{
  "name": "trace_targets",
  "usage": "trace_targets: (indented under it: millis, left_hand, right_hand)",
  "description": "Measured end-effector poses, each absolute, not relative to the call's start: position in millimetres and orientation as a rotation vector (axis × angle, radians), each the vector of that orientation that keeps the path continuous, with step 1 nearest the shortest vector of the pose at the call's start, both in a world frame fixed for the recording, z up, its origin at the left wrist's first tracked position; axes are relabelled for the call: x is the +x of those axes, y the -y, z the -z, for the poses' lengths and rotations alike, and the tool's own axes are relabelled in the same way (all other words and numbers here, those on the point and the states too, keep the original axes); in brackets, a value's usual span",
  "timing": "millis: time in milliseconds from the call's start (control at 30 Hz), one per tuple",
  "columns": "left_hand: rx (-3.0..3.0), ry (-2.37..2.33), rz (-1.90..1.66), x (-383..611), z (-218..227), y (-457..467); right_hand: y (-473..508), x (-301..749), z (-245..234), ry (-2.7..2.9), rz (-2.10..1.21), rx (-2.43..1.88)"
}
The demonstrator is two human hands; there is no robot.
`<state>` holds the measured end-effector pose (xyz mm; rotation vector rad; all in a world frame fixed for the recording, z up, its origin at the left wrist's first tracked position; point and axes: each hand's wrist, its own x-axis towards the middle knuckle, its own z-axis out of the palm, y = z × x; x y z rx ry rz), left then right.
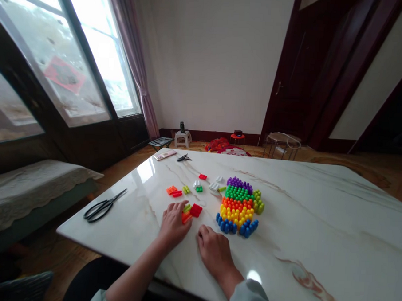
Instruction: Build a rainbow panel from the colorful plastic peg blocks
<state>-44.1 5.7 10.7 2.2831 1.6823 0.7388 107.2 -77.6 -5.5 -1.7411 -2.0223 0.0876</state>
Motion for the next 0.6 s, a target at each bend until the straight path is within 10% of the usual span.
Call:
trace_targets:
  millis: [600]
  left_hand:
    - [2.414,-1.681,-0.645,-27,-12,-67]
  right_hand:
    - [76,108,8,2.015,-0.11,-1.712]
